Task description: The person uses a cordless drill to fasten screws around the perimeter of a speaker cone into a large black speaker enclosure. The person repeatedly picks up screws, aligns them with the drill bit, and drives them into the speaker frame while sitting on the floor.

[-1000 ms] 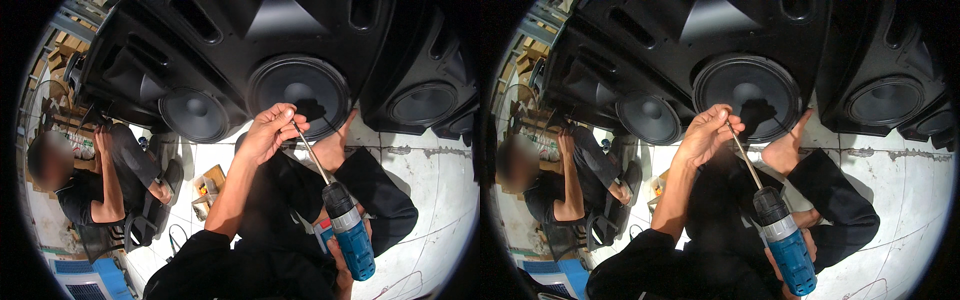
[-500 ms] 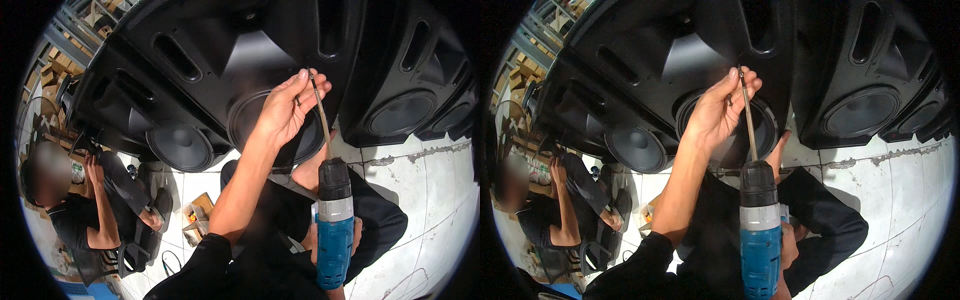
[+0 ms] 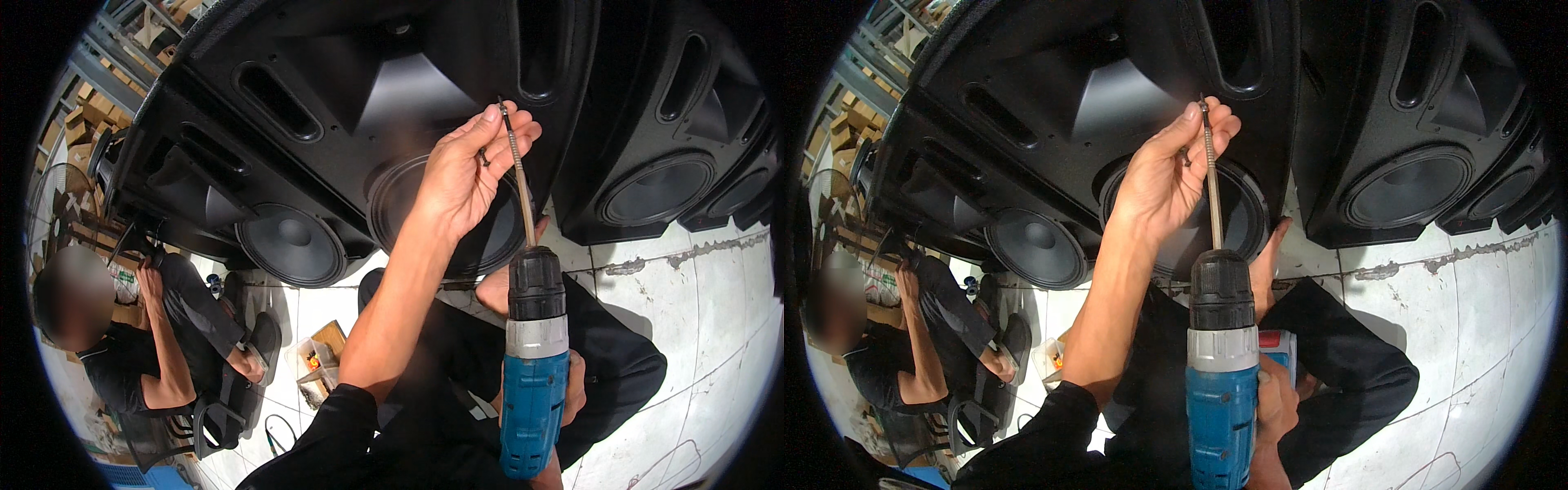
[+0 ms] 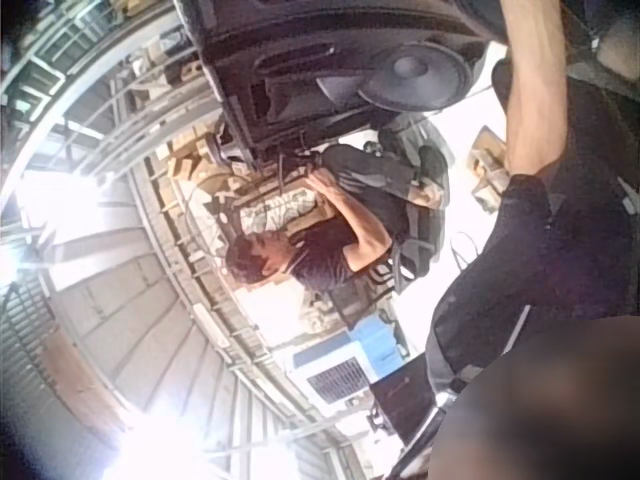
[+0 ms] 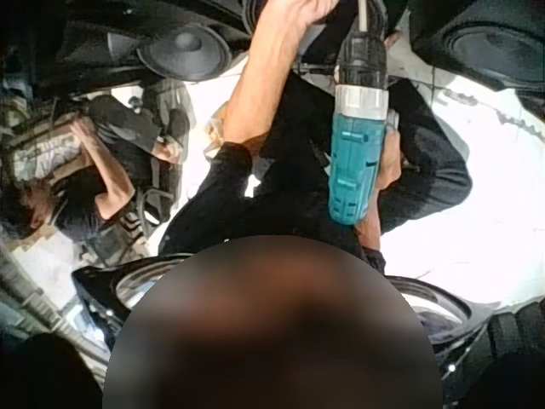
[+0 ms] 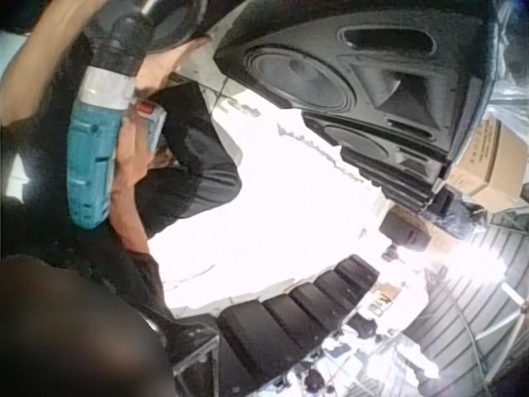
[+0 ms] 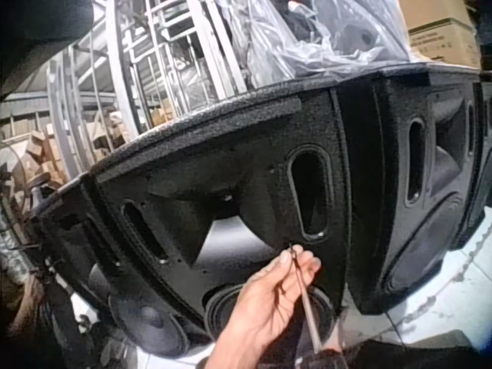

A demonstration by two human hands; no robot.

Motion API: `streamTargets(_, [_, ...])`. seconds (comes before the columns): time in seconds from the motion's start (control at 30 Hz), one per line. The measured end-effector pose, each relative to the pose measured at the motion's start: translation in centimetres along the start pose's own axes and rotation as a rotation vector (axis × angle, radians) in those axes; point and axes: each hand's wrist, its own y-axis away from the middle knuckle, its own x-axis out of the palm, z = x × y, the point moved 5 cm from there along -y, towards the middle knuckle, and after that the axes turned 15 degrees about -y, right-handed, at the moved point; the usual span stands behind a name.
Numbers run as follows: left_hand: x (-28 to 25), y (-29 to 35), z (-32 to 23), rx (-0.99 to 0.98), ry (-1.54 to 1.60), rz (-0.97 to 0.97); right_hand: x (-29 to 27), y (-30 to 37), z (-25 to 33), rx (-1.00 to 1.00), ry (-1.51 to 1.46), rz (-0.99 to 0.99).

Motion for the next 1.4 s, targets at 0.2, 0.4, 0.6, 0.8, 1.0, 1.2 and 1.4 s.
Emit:
streamTargets(0.2, [-0.1, -0.1, -0.1, -0.021, 0.016, 0.005, -0.2, -1.5, 1.6, 0.021, -0.021, 0.05])
streamTargets(0.4, [-0.3, -0.2, 0.0, -0.035, 0.015, 0.005, -0.9, -2.4, 2.4, 0.093, -0.123, 0.053])
streamTargets(0.6, [-0.9, -0.5, 0.2, -0.024, 0.049, 0.063, -1.1, -2.8, 3.0, 0.1, -0.032, 0.081])
streamTargets(0.8, [-0.5, -0.2, 0.3, -0.03, 0.016, 0.004, -0.8, -4.3, 3.0, 0.134, -0.241, 0.026])
streamTargets(1.0, [-1.1, 0.6, 0.8, -0.059, -0.015, 0.018, -0.7, -5.1, 3.2, 0.132, -0.264, 0.035])
streamTargets(1.2, [-3.4, 3.8, 3.4, -0.207, -0.096, -0.024, -0.9, -4.7, 2.8, 0.167, -0.32, 0.045])
streamTargets(1.4, [-6.2, 7.7, 6.2, -0.375, -0.024, -0.044, -0.6, -4.5, 2.5, 0.135, -0.197, 0.011])
